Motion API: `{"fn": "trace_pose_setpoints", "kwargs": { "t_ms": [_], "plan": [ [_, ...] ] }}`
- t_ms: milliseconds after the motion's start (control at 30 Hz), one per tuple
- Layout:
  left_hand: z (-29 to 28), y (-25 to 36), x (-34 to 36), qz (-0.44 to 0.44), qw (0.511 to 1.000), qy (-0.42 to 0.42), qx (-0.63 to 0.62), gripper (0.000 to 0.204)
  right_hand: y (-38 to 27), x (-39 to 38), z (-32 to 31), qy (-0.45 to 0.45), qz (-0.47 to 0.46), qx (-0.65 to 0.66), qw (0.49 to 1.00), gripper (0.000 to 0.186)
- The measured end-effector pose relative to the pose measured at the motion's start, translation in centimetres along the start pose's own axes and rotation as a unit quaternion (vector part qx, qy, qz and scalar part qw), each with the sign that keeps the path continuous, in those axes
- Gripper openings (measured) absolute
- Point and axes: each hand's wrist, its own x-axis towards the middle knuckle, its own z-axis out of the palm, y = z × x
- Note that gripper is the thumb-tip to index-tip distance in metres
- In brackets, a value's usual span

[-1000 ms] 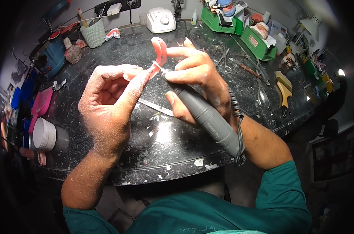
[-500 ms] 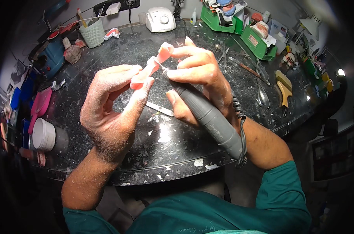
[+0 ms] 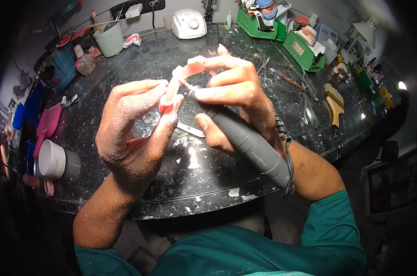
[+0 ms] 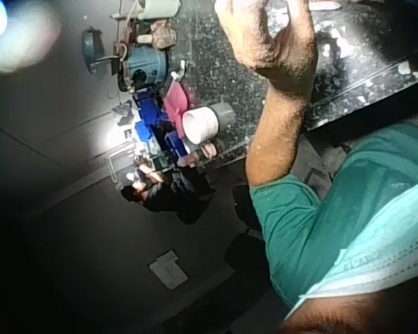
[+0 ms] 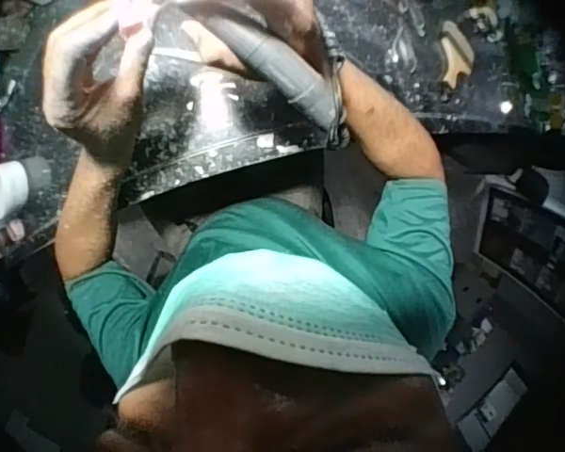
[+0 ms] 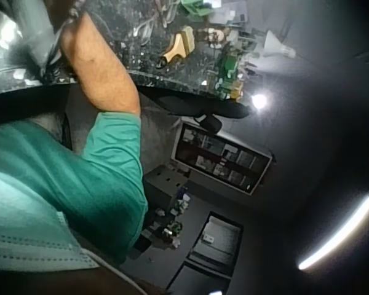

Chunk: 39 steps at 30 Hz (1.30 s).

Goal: The person shapes and trims a dental prosthesis using a handheld rotary tool, rotating the prosthesis to grind along its edges and surfaces.

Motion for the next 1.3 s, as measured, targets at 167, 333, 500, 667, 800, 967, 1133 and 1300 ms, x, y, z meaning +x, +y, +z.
{"fn": "trace_pose_setpoints", "kwargs": {
  "t_ms": [167, 333, 500, 667, 800, 967, 1133, 1300],
  "plan": [
    [-0.1, 0.0, 0.2, 0.032, 0.999, -0.016, 0.029, 0.036, -0.3, 0.2, -0.2, -0.004, 0.012, -0.018, 1.0, 0.046],
    [0.1, 0.2, 0.3, 0.025, 1.0, 0.005, 0.015, 0.035, 0.0, -0.1, 0.1, 0.024, 0.016, 0.008, 1.0, 0.048],
    [0.2, -0.1, 0.4, 0.052, 0.997, -0.001, 0.061, 0.034, -0.6, 0.3, -0.1, -0.008, 0.013, -0.024, 1.0, 0.046],
    [0.2, 0.1, 0.6, 0.085, 0.993, -0.013, 0.077, 0.033, 0.1, -0.2, 0.2, 0.022, 0.002, -0.016, 1.0, 0.048],
    [0.1, 0.2, 0.7, 0.094, 0.992, -0.018, 0.085, 0.033, -0.6, 0.2, 0.0, -0.002, 0.014, -0.038, 0.999, 0.048],
    [0.4, 0.3, 0.9, 0.119, 0.987, -0.012, 0.111, 0.03, -0.1, -0.3, 0.3, 0.024, 0.013, -0.028, 0.999, 0.05],
    [0.3, 0.6, 1.0, 0.12, 0.984, -0.025, 0.127, 0.028, -0.9, 0.2, 0.0, -0.003, 0.025, -0.052, 0.998, 0.048],
    [0.4, 0.8, 1.0, 0.117, 0.982, -0.023, 0.143, 0.024, -0.6, -0.1, 0.1, 0.012, 0.034, -0.058, 0.998, 0.047]
  ]
}}
